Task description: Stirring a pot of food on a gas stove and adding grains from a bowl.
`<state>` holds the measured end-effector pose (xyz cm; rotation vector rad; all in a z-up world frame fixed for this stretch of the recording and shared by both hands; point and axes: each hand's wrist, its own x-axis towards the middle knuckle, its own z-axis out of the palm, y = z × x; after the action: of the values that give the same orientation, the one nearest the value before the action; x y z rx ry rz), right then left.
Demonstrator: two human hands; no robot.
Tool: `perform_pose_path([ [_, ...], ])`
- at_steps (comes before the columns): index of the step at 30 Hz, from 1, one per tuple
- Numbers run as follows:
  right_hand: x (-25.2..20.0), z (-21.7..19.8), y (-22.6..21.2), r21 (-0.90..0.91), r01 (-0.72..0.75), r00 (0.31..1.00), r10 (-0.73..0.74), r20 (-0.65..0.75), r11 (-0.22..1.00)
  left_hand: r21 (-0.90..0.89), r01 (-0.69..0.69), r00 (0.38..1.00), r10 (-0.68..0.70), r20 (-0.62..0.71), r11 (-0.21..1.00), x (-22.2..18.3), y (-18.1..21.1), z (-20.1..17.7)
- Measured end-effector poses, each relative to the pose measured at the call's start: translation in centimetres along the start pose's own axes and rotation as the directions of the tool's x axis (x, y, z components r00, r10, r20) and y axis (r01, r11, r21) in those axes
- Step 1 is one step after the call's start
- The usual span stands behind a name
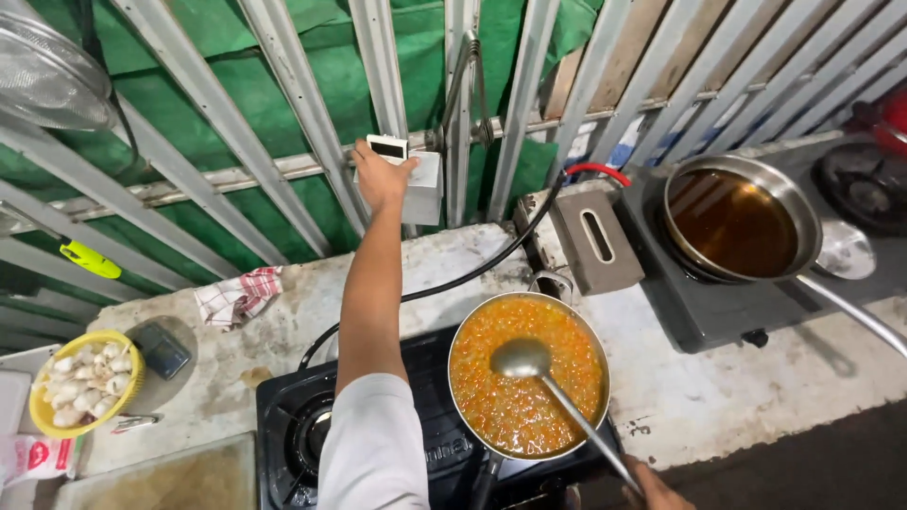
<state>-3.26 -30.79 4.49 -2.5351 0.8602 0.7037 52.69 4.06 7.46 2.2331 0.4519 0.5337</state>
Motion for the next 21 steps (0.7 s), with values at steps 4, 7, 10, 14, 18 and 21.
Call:
perform_pose_path([
  [4,4.3,-0.7,2.9,-0.141,0.143,0.99,-0.142,0.014,0.98,-0.032,-0.004,0.999,0.005,0.047,0.999,-0.6,-1.0,-0.4],
  [7,5.1,-0.6,3.7,-0.327,0.413,0.887,-0.457,-0.069,0.85,0.021,-0.052,0.999,0.052,0.001,0.998,-4.4,-3.0,-2.1],
  [10,3.2,-3.7,-1.2,-0.199,0.226,0.97,-0.202,0.135,0.954,-0.103,-0.303,0.953,0.304,-0.011,0.947,-12.0,-2.7,-9.2],
  [14,2.0,-1.8,-0.7,0.286,0.162,0.944,-0.232,0.234,0.945,0.079,-0.291,0.833,0.212,0.511,0.954,-26.1,-6.4,-17.7],
  [18,-1.9,-3.6,-1.9,0.52,-0.131,0.91,-0.106,0.401,0.844,0.379,-0.009,0.191,-0.37,0.909,0.926,-38.1,-8.5,-23.1],
  [21,-1.7,-4.4,-0.1,0.16,0.169,0.945,-0.206,0.253,0.973,0.231,0.128,0.241,-0.256,0.936,0.965,-46.9,-16.0,-20.3],
])
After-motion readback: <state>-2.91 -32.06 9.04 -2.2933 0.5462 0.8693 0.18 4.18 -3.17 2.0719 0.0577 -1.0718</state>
